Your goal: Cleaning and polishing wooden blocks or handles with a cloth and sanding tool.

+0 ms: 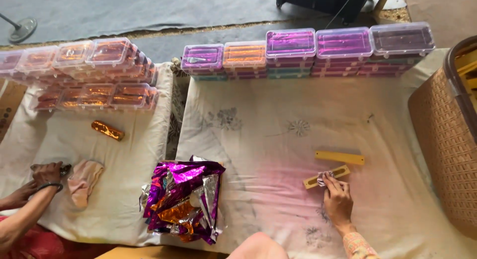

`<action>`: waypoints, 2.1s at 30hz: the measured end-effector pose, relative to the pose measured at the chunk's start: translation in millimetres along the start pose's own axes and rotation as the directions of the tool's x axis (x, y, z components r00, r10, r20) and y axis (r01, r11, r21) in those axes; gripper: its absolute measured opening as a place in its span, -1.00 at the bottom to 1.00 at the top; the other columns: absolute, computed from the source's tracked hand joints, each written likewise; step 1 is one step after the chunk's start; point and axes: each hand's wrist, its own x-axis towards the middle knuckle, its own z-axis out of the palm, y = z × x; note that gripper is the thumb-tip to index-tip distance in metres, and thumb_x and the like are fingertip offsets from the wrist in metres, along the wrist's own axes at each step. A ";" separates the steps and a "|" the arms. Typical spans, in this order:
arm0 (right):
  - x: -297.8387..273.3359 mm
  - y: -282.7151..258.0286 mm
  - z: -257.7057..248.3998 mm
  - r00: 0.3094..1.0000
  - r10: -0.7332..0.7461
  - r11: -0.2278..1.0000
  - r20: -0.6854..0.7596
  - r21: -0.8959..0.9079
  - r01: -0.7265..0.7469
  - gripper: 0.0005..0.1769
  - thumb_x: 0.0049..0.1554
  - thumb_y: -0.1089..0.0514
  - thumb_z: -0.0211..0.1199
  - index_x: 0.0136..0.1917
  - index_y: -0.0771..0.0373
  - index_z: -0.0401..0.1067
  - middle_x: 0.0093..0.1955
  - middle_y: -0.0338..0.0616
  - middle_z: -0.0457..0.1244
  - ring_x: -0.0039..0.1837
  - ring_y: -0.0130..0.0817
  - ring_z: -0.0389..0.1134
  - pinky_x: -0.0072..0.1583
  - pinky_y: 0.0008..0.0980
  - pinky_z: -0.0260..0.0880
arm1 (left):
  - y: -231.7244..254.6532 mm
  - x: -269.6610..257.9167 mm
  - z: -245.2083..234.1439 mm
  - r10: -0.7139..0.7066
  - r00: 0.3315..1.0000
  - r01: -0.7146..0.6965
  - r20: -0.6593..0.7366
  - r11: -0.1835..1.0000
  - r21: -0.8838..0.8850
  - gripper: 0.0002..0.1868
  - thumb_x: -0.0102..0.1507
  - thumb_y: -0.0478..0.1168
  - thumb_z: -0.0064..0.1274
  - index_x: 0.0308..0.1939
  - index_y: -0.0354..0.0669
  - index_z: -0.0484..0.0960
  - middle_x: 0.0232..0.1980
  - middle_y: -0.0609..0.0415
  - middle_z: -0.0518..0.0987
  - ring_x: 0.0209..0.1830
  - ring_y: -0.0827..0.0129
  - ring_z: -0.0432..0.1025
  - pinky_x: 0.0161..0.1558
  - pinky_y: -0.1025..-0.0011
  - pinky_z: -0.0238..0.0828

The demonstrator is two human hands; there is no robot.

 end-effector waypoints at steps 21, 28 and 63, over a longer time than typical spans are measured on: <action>-3.2 5.1 4.8 0.999 -0.035 0.999 -0.023 -0.012 0.035 -0.51 0.02 0.32 0.27 0.23 0.06 0.56 0.28 -0.41 0.37 0.17 -0.23 0.33 0.21 -0.31 0.42 | -44.8 -40.6 166.0 -0.194 0.946 0.231 0.259 0.965 -0.121 -0.12 0.47 0.29 -0.35 0.65 -0.28 -0.08 0.74 -0.19 -0.19 0.78 -0.08 -0.45 0.63 -0.29 -0.51; -2.9 4.3 3.7 1.000 -0.026 1.000 -0.008 0.000 0.026 -0.53 0.02 0.33 0.28 0.21 0.09 0.55 0.29 -0.37 0.37 0.18 -0.21 0.32 0.22 -0.30 0.42 | 1.8 29.0 131.2 0.046 0.967 -0.102 -0.251 0.971 -0.217 -0.26 0.50 0.21 -0.30 0.60 -0.15 0.02 0.61 -0.14 -0.10 0.67 0.07 -0.23 0.57 -0.08 -0.30; 37.4 33.2 -14.1 0.989 -0.053 0.997 0.137 -0.052 0.061 -0.74 0.02 0.27 0.27 0.01 0.11 0.58 0.19 -0.14 0.30 0.22 -0.08 0.33 0.16 -0.14 0.44 | -105.0 -149.4 207.3 -0.184 0.821 0.248 0.541 0.968 -0.046 -0.55 0.15 0.06 0.30 0.02 -0.07 0.66 0.10 0.08 0.52 0.18 0.19 0.33 0.21 0.12 0.14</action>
